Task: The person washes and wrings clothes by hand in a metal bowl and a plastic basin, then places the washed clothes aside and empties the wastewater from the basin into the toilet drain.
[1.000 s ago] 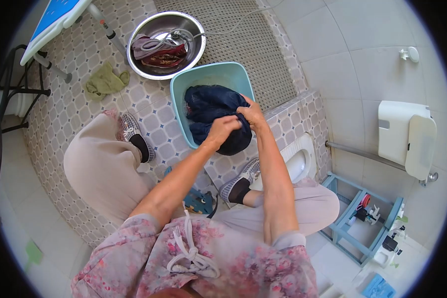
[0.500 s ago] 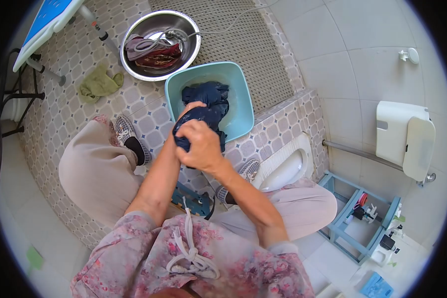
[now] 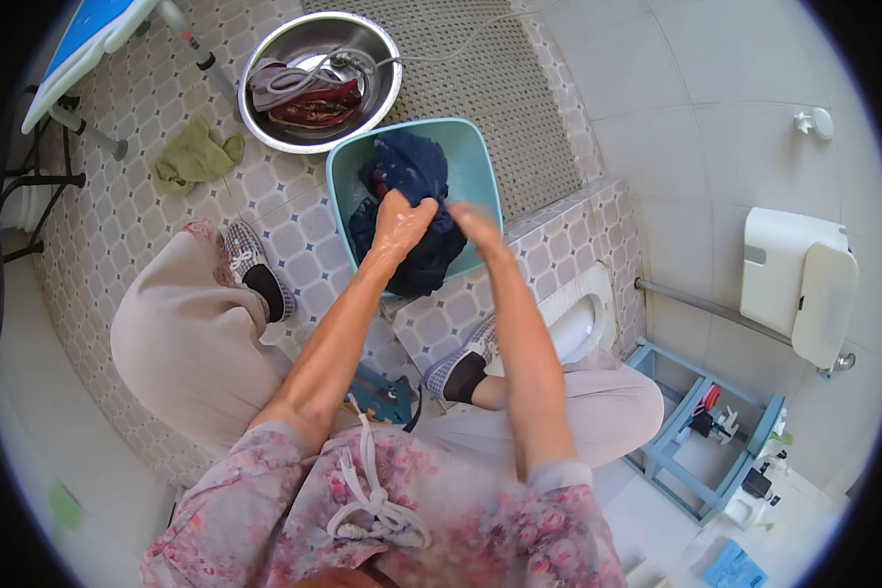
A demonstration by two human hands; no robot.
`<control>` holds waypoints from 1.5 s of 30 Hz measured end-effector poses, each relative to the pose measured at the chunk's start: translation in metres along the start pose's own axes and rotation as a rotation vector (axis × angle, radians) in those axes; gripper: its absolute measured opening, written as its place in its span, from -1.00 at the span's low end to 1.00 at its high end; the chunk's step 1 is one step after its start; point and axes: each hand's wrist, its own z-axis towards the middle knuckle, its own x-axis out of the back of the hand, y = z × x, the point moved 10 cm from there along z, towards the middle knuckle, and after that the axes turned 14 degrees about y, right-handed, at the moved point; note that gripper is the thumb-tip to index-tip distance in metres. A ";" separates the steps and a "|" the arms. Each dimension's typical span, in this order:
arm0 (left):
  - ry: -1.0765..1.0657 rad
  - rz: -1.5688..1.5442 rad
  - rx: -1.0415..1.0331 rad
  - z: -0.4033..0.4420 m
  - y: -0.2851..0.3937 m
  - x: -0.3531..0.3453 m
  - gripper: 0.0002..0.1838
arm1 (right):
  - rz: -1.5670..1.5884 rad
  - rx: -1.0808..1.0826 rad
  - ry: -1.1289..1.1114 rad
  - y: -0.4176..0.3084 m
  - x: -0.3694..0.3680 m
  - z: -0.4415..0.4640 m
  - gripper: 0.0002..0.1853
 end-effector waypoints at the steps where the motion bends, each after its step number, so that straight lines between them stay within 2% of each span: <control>1: -0.020 0.118 -0.089 -0.003 0.021 0.001 -0.57 | -0.066 -0.101 0.074 -0.003 0.029 0.011 -0.59; 2: -0.037 0.234 -0.178 -0.006 0.040 0.000 -0.58 | -0.136 -0.198 0.146 -0.009 0.052 0.017 -0.45; 5: -0.168 0.338 -0.334 -0.034 0.062 -0.023 -0.59 | 0.590 -0.418 0.076 -0.058 0.044 -0.003 -0.01; 6: -0.203 0.337 -0.395 -0.046 0.064 -0.034 -0.58 | 0.525 -0.368 -0.075 -0.068 0.026 -0.003 0.08; 8: -0.319 0.340 -0.376 -0.067 0.054 -0.054 -0.53 | 0.392 -0.271 -0.374 -0.075 -0.018 -0.011 0.31; 9: -0.353 0.347 -0.327 -0.074 0.045 -0.057 -0.56 | 0.333 -0.308 -0.286 -0.061 -0.012 -0.007 0.09; 12: -0.528 0.305 -0.184 -0.088 0.022 -0.064 -0.38 | 0.286 -0.349 -0.285 -0.038 -0.010 -0.008 -0.16; 13: -0.517 0.222 -0.009 -0.090 0.010 -0.063 -0.39 | 0.334 -0.355 -0.113 -0.028 0.004 -0.004 -0.26; 16: -0.391 -0.326 0.381 -0.095 -0.008 -0.063 -0.60 | 0.317 -0.340 0.034 -0.009 0.027 0.001 -0.25; 17: -0.341 -0.395 0.443 -0.092 -0.015 -0.062 -0.69 | 0.375 -0.239 0.057 -0.030 0.033 -0.004 -0.21; 20: -0.033 -0.442 0.361 -0.066 -0.022 -0.034 -0.69 | 0.534 -0.153 0.166 -0.053 0.061 -0.013 -0.14; 22: -0.006 -0.614 0.728 -0.057 -0.062 -0.048 -0.58 | 0.583 -0.120 0.136 -0.083 0.065 -0.027 -0.16; 24: 0.017 -0.579 0.821 -0.044 -0.064 -0.037 -0.46 | 0.592 -0.099 0.131 -0.095 0.069 -0.036 -0.22; 27: -0.043 -0.393 0.843 -0.031 -0.060 -0.025 -0.28 | 0.526 -0.093 0.171 -0.119 0.070 -0.056 -0.33; 30: 0.129 -0.117 0.500 0.004 -0.060 0.003 -0.23 | 0.482 -0.061 0.119 -0.139 0.065 -0.073 -0.41; 31: 0.099 -0.218 0.564 0.013 -0.071 -0.001 -0.13 | 0.438 -0.053 0.097 -0.145 0.065 -0.079 -0.43; 34: -0.052 -0.689 1.084 -0.005 -0.064 -0.014 -0.10 | 0.330 -0.018 0.020 -0.155 0.057 -0.095 -0.49; 35: -0.322 -1.004 1.011 -0.006 -0.027 -0.024 -0.07 | 0.310 -0.001 -0.008 -0.158 0.053 -0.100 -0.51; 38: -0.405 -1.077 0.939 0.004 -0.045 -0.042 -0.21 | 0.217 0.014 -0.134 -0.166 0.033 -0.114 -0.56; 41: -0.511 -1.190 0.977 0.000 -0.092 -0.081 -0.40 | 0.015 0.026 -0.217 -0.163 0.020 -0.118 -0.56; 43: -0.476 -1.160 1.053 -0.007 -0.118 -0.094 -0.56 | -0.022 0.078 -0.258 -0.158 0.018 -0.115 -0.56; 45: -0.534 -1.174 1.110 -0.023 -0.089 -0.085 -0.66 | -0.075 0.139 -0.219 -0.158 0.029 -0.112 -0.52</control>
